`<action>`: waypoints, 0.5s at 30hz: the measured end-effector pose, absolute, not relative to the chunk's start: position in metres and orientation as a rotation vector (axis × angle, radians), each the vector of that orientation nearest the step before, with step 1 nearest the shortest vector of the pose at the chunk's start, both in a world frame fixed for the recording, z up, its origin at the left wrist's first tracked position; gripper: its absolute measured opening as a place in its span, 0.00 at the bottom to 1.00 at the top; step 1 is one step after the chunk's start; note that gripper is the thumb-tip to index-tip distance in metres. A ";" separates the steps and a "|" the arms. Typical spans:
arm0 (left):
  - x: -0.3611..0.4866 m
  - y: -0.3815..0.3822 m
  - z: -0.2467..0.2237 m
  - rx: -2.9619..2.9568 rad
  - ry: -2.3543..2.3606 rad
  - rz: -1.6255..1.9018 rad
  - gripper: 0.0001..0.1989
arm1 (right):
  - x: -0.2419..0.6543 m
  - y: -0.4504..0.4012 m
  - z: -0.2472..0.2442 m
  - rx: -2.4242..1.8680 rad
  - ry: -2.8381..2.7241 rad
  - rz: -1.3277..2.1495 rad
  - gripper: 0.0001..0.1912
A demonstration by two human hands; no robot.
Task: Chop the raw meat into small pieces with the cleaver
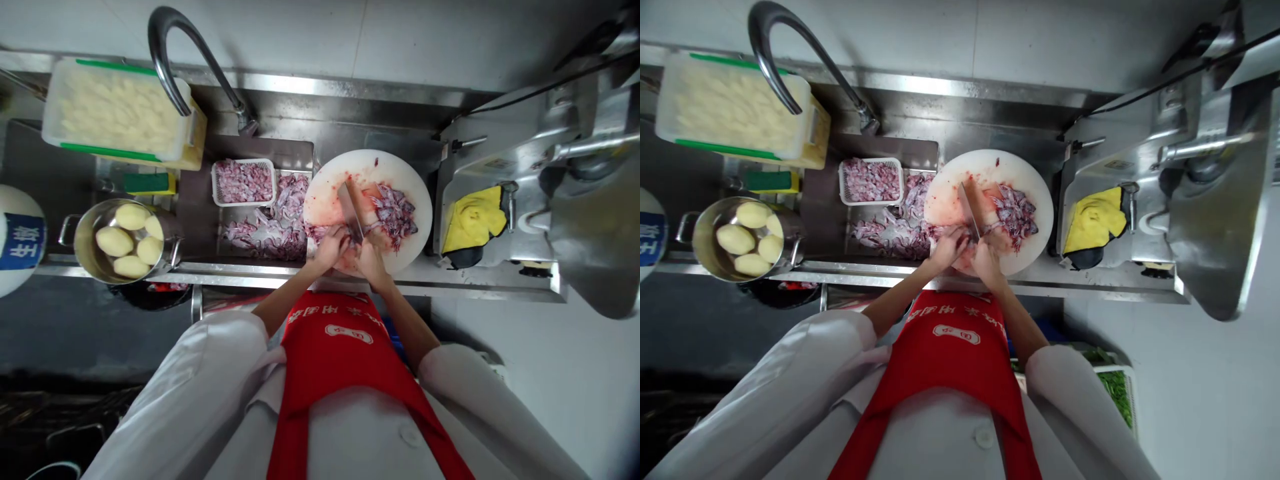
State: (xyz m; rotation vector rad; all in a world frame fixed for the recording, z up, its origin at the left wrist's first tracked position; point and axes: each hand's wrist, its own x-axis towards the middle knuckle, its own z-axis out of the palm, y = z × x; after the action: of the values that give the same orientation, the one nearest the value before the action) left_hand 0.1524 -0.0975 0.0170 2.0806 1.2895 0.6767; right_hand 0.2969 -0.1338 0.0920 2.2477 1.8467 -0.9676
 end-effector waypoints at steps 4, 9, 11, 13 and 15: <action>0.167 -0.095 0.013 2.134 1.272 0.473 0.13 | 0.304 -0.108 0.081 2.323 1.843 -0.998 0.14; 0.171 -0.125 0.019 2.204 1.076 0.390 0.13 | 0.332 -0.082 0.080 2.409 1.905 -1.098 0.14; 0.182 -0.131 0.020 2.199 1.153 0.448 0.16 | 0.354 -0.089 0.083 2.539 1.938 -1.071 0.16; 0.199 -0.128 0.018 2.186 1.285 0.537 0.26 | 0.380 -0.107 0.088 2.701 1.956 -1.006 0.19; 0.215 -0.121 0.013 2.215 1.341 0.562 0.33 | 0.404 -0.130 0.093 2.834 1.925 -0.941 0.20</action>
State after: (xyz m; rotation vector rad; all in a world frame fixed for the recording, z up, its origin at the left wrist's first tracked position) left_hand 0.2152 -0.1210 0.0129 2.2149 1.3407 0.5620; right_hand 0.4038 -0.1303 0.0930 2.8338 1.9254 -0.9411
